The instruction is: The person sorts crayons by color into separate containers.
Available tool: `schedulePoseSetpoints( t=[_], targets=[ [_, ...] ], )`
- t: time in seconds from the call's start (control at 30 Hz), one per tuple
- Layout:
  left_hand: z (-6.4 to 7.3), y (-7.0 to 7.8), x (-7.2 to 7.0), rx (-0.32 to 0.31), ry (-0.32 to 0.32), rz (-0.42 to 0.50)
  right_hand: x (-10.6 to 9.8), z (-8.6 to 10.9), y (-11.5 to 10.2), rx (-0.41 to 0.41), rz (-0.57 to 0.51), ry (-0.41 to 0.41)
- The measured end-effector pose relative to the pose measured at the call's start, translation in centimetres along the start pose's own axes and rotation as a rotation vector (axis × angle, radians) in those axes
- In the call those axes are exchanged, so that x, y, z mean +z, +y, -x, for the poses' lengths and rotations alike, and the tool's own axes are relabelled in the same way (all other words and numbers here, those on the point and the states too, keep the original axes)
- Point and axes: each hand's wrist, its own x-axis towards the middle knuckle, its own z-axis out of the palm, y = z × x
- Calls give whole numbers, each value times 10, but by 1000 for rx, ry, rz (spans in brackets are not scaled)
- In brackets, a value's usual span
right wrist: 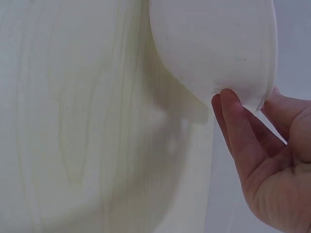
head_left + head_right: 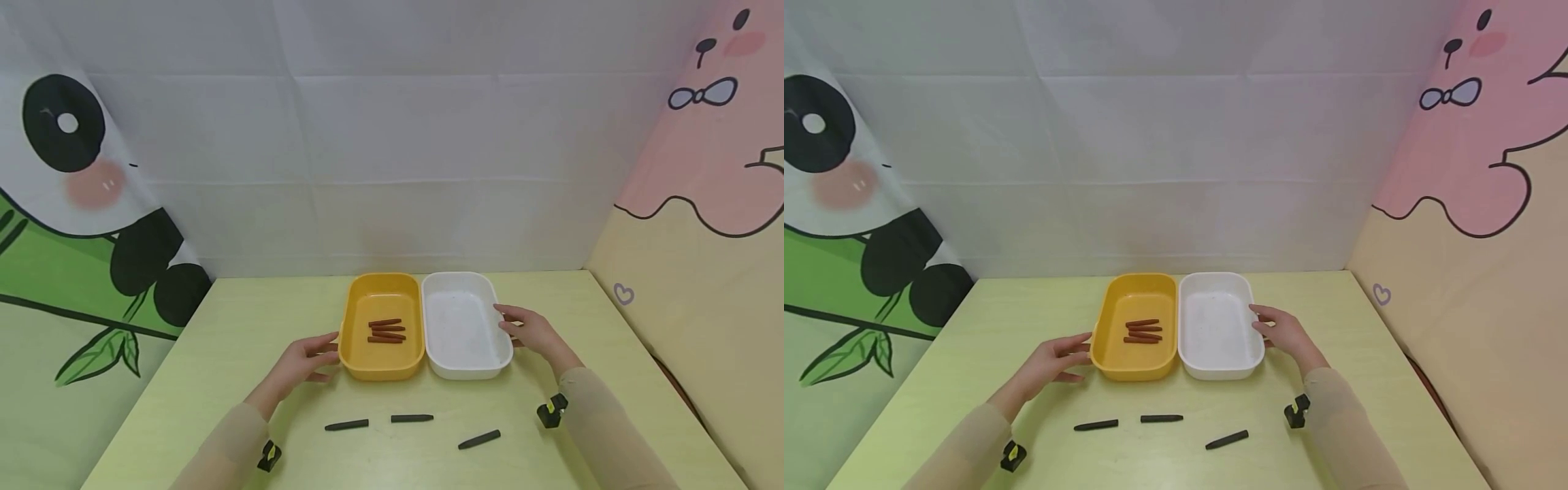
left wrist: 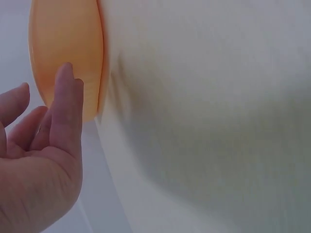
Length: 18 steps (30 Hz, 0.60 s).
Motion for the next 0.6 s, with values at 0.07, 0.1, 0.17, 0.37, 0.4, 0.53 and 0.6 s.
schedulePoseSetpoints(
  t=[0.07,0.1,0.17,0.37,0.4,0.53,0.6],
  targets=[
    [4,-3,-1,2,-2,2,1,0,0,1,6,8],
    [6,-5,-2,7,-7,1,1,0,0,0,10,12],
    [10,-7,-2,11,-10,0,2,1,0,-3,20,18],
    [25,-9,1,61,-12,-31,3,3,0,10,20,30],
    [28,-8,2,72,-6,-41,3,3,0,11,19,30],
    [37,-9,6,106,19,-97,3,3,0,13,22,30],
    [41,-10,8,116,39,-135,3,2,-1,12,27,32]
  ],
)
